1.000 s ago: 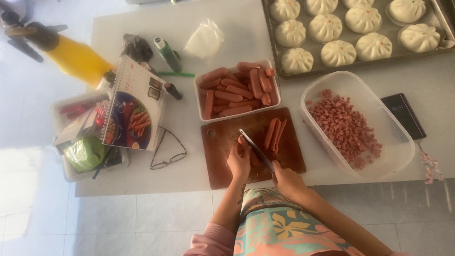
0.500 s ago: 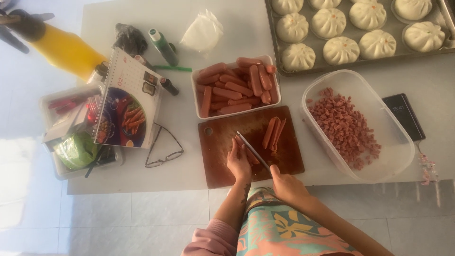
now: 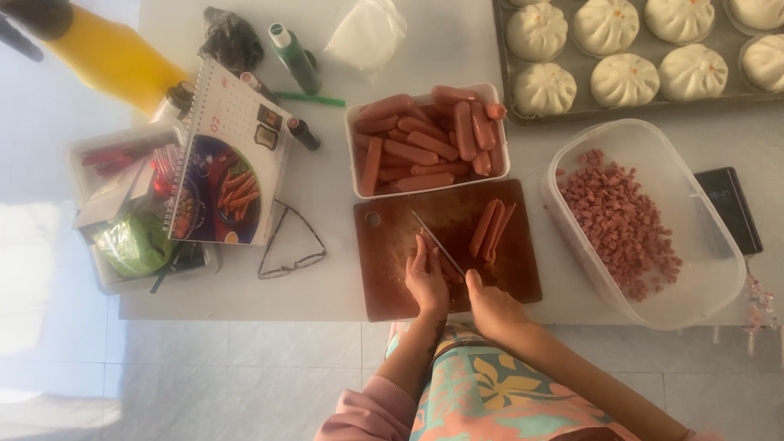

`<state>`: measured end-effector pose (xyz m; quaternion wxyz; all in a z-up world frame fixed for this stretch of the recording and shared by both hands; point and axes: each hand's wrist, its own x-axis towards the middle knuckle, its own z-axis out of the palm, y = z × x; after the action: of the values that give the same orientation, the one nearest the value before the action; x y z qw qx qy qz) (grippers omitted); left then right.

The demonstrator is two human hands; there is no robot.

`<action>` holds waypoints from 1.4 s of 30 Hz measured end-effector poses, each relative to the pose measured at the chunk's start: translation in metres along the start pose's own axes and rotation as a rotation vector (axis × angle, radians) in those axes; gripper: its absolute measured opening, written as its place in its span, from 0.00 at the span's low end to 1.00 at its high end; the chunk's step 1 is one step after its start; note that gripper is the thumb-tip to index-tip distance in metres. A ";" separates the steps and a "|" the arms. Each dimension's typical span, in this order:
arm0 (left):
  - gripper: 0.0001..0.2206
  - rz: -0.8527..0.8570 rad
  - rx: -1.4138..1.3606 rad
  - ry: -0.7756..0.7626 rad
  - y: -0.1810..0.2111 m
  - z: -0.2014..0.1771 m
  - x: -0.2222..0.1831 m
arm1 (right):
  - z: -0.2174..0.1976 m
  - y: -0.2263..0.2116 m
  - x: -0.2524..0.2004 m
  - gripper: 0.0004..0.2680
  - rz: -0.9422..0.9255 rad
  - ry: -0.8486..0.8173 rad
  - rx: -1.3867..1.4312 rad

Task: Cutting sausages into small pieces on a cutting board using a knife for food preparation.

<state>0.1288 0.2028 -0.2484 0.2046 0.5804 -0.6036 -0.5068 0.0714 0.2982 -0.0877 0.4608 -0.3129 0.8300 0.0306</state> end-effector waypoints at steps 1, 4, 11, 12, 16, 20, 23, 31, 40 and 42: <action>0.23 -0.002 0.002 0.003 0.002 -0.002 -0.001 | -0.001 -0.004 0.005 0.23 -0.002 -0.003 -0.001; 0.23 0.024 0.005 0.012 0.003 -0.001 -0.006 | -0.018 -0.022 0.000 0.23 0.036 -0.025 0.101; 0.22 0.046 0.043 0.025 0.004 0.000 -0.004 | -0.020 -0.028 -0.017 0.25 0.141 0.047 0.396; 0.22 0.004 0.035 0.017 0.005 0.000 -0.002 | -0.022 -0.028 -0.019 0.38 0.204 0.061 0.562; 0.20 -0.004 0.005 0.036 0.011 0.002 -0.012 | 0.013 0.014 -0.016 0.22 -0.122 0.137 0.157; 0.19 0.076 0.002 0.113 0.006 0.008 -0.017 | 0.029 0.032 -0.031 0.18 -0.136 0.135 0.038; 0.18 0.141 0.002 0.142 -0.002 0.012 -0.017 | 0.039 0.039 -0.029 0.17 -0.106 0.101 0.024; 0.18 0.146 -0.009 0.173 0.002 0.015 -0.020 | 0.016 0.016 -0.034 0.19 -0.068 0.017 -0.011; 0.19 0.081 0.028 0.156 0.002 0.014 -0.021 | 0.012 0.002 0.000 0.21 -0.045 -0.019 0.034; 0.19 0.083 0.055 0.140 0.002 0.013 -0.020 | 0.016 0.003 0.011 0.22 -0.052 -0.017 0.027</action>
<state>0.1222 0.2257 -0.2447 0.2510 0.5942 -0.6252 -0.4393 0.0768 0.3007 -0.1064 0.4725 -0.3278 0.8180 0.0103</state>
